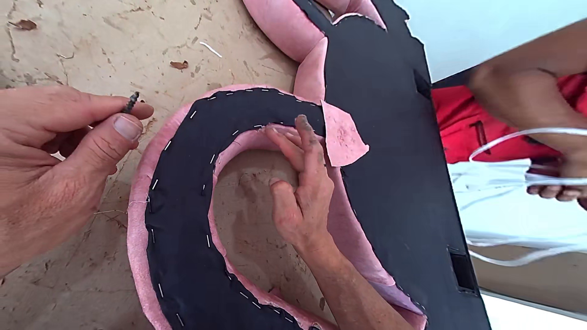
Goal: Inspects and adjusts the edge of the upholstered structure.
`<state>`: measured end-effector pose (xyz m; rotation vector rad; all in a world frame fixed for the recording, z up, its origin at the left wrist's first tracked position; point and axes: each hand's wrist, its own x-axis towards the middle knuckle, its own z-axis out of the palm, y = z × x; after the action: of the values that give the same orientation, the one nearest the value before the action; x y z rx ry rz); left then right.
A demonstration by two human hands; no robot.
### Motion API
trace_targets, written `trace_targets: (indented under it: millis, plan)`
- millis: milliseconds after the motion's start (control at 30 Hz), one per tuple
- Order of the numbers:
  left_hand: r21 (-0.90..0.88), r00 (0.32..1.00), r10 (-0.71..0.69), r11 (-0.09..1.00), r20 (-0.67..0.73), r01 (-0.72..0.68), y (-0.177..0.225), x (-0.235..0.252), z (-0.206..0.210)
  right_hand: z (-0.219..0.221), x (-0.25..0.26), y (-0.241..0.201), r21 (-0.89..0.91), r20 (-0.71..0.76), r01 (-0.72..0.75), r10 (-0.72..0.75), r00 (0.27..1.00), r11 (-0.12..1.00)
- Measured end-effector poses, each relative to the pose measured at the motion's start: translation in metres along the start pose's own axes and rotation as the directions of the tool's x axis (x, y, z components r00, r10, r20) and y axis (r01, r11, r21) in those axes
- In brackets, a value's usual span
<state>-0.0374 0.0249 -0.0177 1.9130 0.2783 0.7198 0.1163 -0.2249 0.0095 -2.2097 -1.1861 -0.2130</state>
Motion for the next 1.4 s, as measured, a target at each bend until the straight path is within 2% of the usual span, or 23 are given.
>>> trace_targets:
  millis: [433, 667, 900, 1400]
  plan:
    - [0.064, 1.000, -0.014, 0.998, 0.015, 0.013, 0.0051, 0.0012, -0.0024, 0.0037, -0.0007, -0.0006, -0.037, 0.011, 0.023, -0.023, 1.000, 0.999]
    - [0.029, 1.000, 0.001, 1.000, 0.012, -0.001, 0.0030, 0.0006, -0.0019, -0.0043, -0.0024, 0.0026, -0.031, -0.034, 0.014, -0.015, 0.999, 0.999]
    - [-0.004, 1.000, 0.002, 1.000, -0.002, -0.002, 0.0002, 0.0001, 0.0013, 0.0016, 0.0007, 0.0013, -0.049, 0.018, 0.026, -0.025, 1.000, 0.998]
    - [-0.004, 1.000, 0.000, 1.000, 0.006, 0.000, -0.0001, -0.0004, -0.0001, -0.0039, -0.0027, 0.0028, -0.058, -0.013, 0.038, -0.039, 0.999, 0.998]
